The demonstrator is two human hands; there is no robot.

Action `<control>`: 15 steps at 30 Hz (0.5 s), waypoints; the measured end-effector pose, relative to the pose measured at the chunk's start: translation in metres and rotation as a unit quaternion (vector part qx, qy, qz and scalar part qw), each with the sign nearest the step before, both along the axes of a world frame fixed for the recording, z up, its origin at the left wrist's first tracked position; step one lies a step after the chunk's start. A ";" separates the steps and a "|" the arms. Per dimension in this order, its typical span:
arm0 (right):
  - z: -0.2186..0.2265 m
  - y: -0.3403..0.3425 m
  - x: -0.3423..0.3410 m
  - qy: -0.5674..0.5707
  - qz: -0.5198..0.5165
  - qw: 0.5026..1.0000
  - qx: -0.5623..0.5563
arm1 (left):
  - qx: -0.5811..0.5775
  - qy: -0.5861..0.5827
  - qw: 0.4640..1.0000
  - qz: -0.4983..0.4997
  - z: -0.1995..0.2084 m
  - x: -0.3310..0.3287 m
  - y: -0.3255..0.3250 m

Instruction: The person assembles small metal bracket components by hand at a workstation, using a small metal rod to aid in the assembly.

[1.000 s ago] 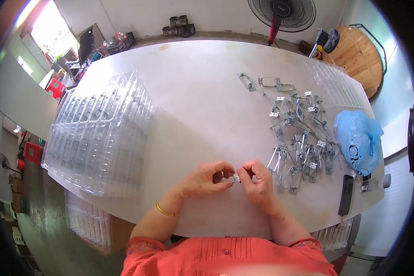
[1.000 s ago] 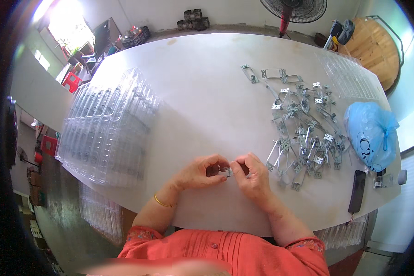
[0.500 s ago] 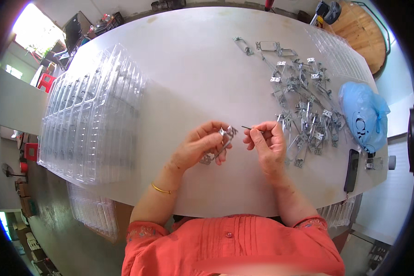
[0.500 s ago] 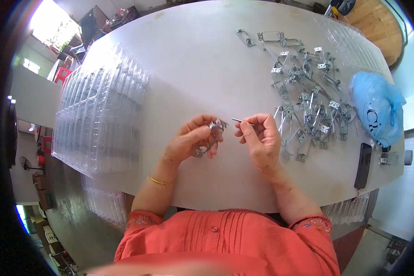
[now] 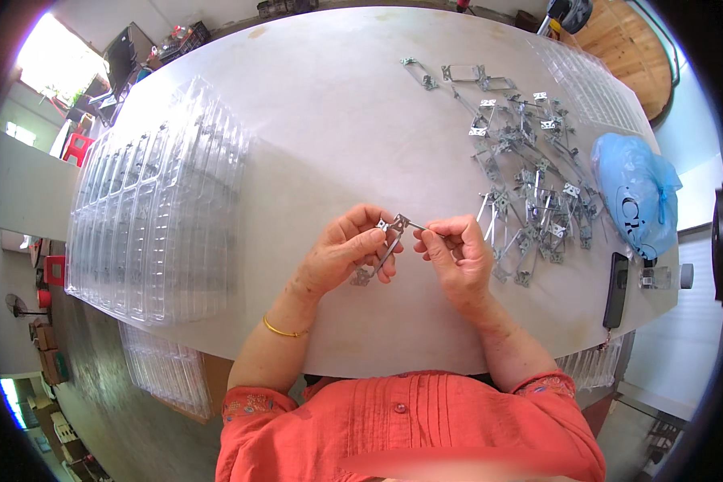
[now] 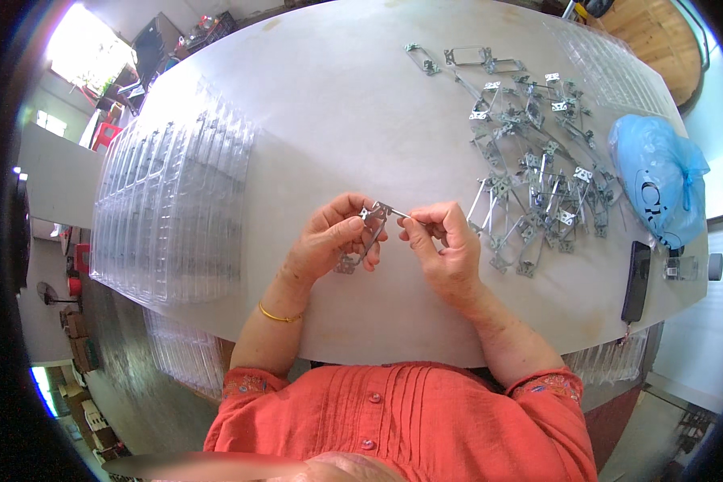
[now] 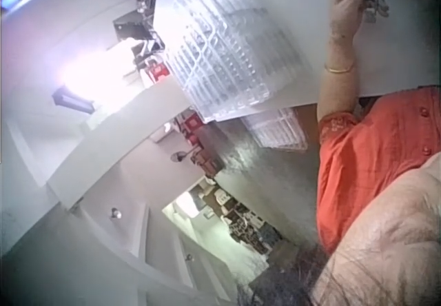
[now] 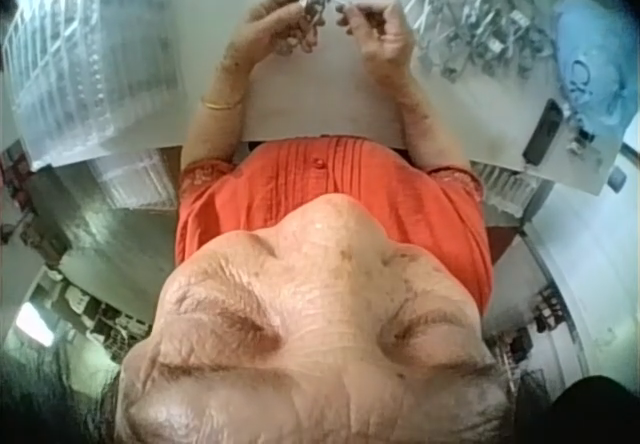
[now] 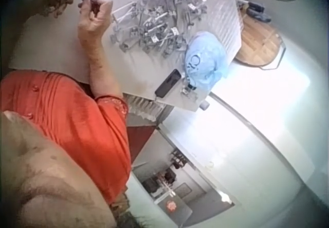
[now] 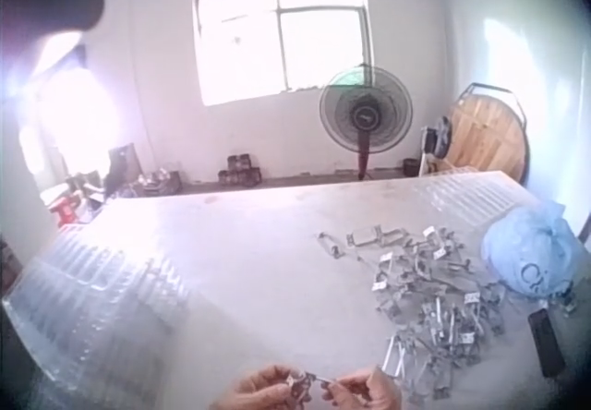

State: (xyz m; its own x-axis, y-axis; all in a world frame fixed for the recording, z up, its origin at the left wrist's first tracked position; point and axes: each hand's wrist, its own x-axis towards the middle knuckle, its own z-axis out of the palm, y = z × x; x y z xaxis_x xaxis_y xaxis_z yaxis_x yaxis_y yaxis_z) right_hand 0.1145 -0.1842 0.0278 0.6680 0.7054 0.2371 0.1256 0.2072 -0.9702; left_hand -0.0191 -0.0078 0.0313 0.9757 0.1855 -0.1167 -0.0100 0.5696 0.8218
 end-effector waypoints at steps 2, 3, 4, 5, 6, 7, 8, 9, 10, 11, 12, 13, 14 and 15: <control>0.000 0.001 0.002 -0.056 -0.010 0.998 -0.023 | 0.014 0.003 1.000 0.002 0.003 0.001 0.002; 0.001 0.002 0.003 -0.060 -0.006 0.998 -0.018 | 0.035 0.002 0.999 0.004 0.005 0.001 0.002; 0.004 0.003 0.002 -0.083 -0.019 0.996 -0.040 | 0.058 0.000 0.998 0.007 0.008 0.000 0.003; 0.007 0.004 0.001 -0.108 -0.031 0.992 -0.059 | 0.065 -0.004 0.998 0.014 0.010 -0.002 0.002; 0.010 0.007 -0.002 -0.113 -0.019 0.992 -0.044 | 0.065 0.007 0.998 0.006 0.011 -0.005 0.002; 0.010 0.005 -0.003 -0.107 -0.025 0.991 -0.073 | 0.065 0.017 0.998 -0.001 0.010 -0.006 0.002; 0.011 0.004 -0.004 -0.102 -0.029 0.989 -0.101 | 0.061 0.019 0.998 -0.010 0.007 -0.006 0.001; 0.011 0.003 -0.003 -0.108 -0.025 0.987 -0.113 | 0.058 0.003 0.998 -0.026 0.004 -0.003 0.000; 0.011 0.001 -0.003 -0.113 -0.018 0.986 -0.125 | 0.056 -0.011 0.998 -0.041 0.000 -0.002 -0.001; 0.010 0.001 -0.004 -0.097 -0.007 0.986 -0.133 | 0.072 -0.014 0.997 -0.020 -0.002 -0.003 -0.001; 0.011 0.000 -0.005 -0.082 0.002 0.986 -0.142 | 0.062 -0.009 0.998 -0.027 -0.001 -0.003 -0.003; 0.010 -0.002 -0.005 -0.089 0.016 0.988 -0.127 | 0.049 -0.003 0.998 -0.037 0.000 -0.003 -0.004; 0.008 -0.004 -0.003 -0.053 0.024 0.990 -0.131 | 0.062 -0.007 0.998 -0.021 0.001 -0.003 -0.004; 0.005 -0.006 -0.002 -0.014 0.027 0.990 -0.140 | 0.060 -0.015 0.998 -0.026 0.000 0.001 -0.006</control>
State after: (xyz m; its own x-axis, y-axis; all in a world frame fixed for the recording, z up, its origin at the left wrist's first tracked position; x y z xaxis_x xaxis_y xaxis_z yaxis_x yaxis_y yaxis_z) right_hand 0.1125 -0.1905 0.0331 0.6233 0.7806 0.0453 0.1496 -0.0622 -0.9868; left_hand -0.0186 -0.0137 0.0310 0.9872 0.1452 -0.0664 -0.0093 0.4674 0.8840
